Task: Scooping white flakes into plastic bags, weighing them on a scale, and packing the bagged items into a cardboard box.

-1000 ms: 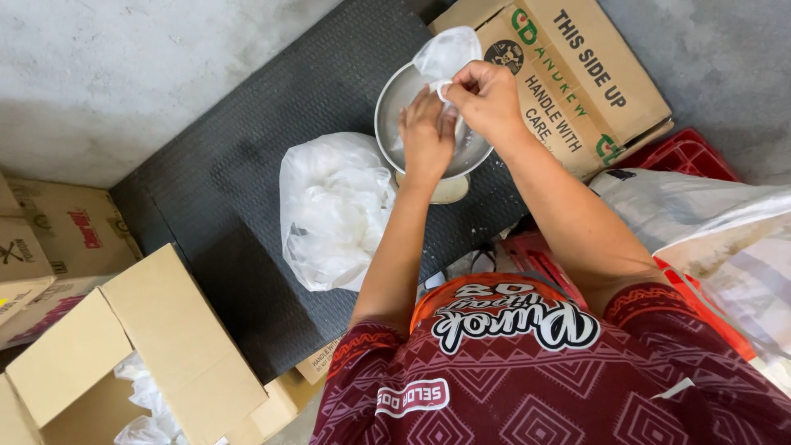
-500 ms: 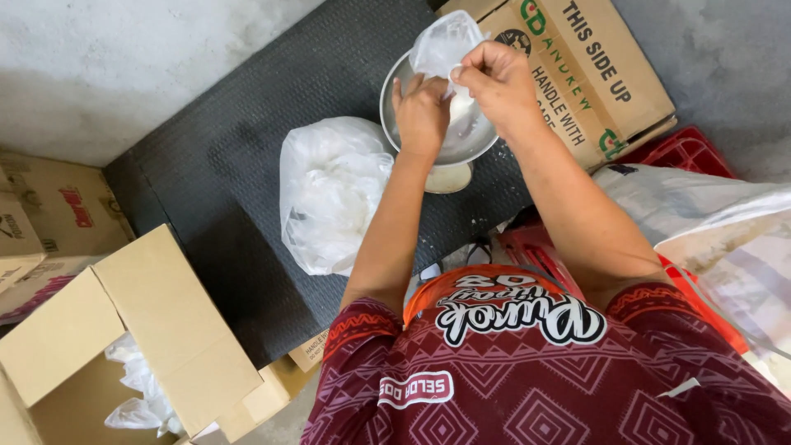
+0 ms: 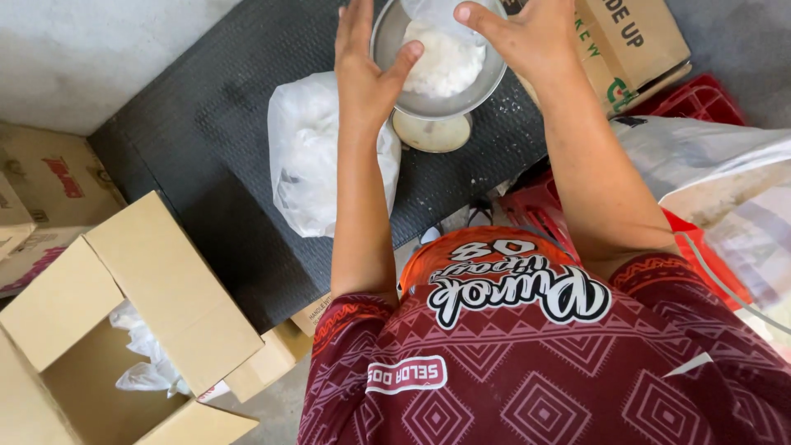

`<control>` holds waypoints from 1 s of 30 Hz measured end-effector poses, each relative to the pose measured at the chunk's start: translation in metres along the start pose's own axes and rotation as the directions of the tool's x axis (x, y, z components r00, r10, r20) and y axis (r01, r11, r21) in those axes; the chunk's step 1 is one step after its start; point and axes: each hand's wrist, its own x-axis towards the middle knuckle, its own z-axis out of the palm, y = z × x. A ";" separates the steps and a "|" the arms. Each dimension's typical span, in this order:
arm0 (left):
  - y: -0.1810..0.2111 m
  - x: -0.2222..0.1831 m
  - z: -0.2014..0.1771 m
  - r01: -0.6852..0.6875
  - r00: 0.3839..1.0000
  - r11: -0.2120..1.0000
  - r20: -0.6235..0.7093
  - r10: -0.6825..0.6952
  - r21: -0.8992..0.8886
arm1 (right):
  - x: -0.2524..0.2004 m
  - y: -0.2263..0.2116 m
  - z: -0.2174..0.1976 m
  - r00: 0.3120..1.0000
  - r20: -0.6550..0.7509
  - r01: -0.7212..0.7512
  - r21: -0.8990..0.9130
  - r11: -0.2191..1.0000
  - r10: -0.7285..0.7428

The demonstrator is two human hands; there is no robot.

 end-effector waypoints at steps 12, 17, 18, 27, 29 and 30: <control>0.010 -0.007 -0.006 -0.049 0.999 0.999 0.023 0.049 0.001 | -0.008 -0.016 -0.001 0.990 0.131 -0.074 0.132 0.989 0.056; -0.011 0.001 0.010 -0.038 0.998 0.993 0.052 0.032 0.109 | -0.003 -0.005 0.001 0.993 0.104 -0.038 -0.098 0.994 0.048; -0.017 0.004 0.016 -0.011 0.996 0.982 0.086 -0.005 0.188 | 0.000 -0.001 0.003 0.994 0.097 -0.022 -0.189 0.982 0.041; -0.063 0.000 0.073 0.002 0.925 0.894 0.339 -0.172 0.449 | 0.006 0.022 0.031 0.812 0.399 -0.189 -0.512 0.838 0.427; -0.043 0.004 0.068 0.030 0.908 0.876 0.353 -0.225 0.482 | 0.003 0.036 0.038 0.848 0.442 -0.048 -0.488 0.872 0.294; -0.033 0.004 0.065 0.053 0.883 0.856 0.375 -0.280 0.515 | -0.001 0.043 0.042 0.862 0.479 0.085 -0.456 0.886 0.164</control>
